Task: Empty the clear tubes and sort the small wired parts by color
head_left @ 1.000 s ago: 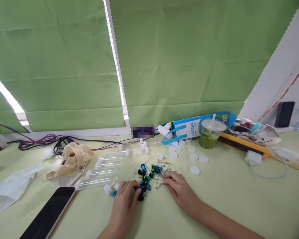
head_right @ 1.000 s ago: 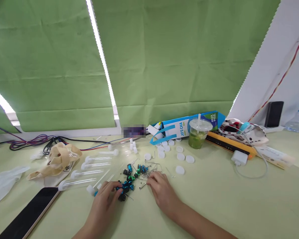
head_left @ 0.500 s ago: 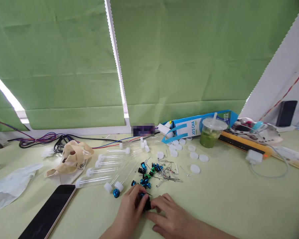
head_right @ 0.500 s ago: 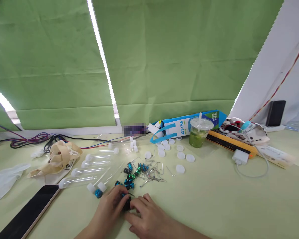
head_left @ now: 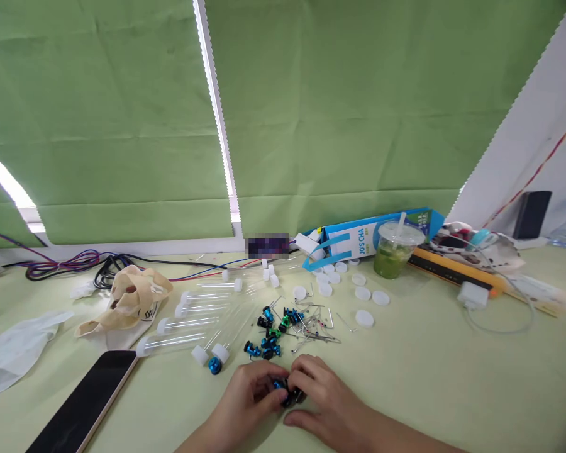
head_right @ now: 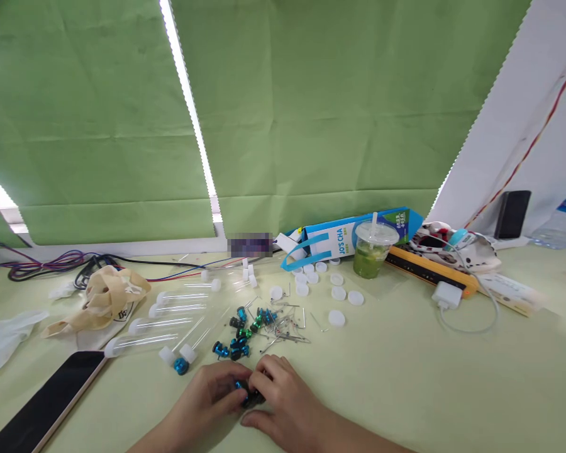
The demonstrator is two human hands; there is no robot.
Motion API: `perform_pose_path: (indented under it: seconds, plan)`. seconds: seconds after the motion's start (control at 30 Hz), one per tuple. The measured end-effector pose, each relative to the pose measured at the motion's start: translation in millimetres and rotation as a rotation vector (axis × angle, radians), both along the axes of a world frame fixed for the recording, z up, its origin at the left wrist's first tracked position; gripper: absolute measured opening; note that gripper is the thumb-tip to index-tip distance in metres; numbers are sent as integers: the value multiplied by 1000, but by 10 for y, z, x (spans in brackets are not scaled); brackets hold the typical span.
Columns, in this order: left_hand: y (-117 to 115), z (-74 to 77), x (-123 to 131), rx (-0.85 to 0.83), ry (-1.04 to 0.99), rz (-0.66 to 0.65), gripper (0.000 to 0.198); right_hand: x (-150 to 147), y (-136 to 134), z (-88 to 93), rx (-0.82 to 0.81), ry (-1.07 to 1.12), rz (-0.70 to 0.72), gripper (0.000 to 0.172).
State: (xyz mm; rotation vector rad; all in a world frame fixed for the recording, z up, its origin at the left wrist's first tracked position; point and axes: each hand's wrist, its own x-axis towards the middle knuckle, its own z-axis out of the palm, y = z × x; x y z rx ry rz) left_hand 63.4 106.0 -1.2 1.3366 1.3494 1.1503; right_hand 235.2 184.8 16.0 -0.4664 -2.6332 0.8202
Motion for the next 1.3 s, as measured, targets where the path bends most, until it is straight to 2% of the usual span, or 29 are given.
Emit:
perform_pose_path:
  seconds: [0.1,0.2,0.3,0.4,0.5,0.6,0.77,0.9,1.1,1.2,1.3]
  plan:
    - [-8,25,21,-28,-39,-22,27,14,28,-9,-63,34,13,9]
    - [-14,50,24,-35,-40,4,32,39,75,-11,-120,87,39,8]
    - [-11,66,29,-38,-59,-10,26,49,126,3,-175,162,26,9]
    - [3,43,48,-67,-239,12,33,27,158,17,-286,266,-62,8]
    - [23,-7,83,-78,-404,6,44,-6,164,9,-469,327,-158,9]
    - [39,-38,127,-69,-481,-35,42,-28,156,-13,-619,345,-157,13]
    - [46,-26,148,-35,-593,-63,28,-37,139,-2,-611,350,-69,17]
    - [52,-32,128,-33,-613,-72,29,-36,119,12,-647,322,-11,25]
    - [56,-76,132,-35,-604,-84,34,-73,87,-44,-795,303,-3,23]
    - [17,-38,126,-22,-576,-90,29,-113,69,-63,-936,292,15,26]
    - [-29,37,130,-5,-537,-94,27,-127,65,-54,-938,295,19,28]
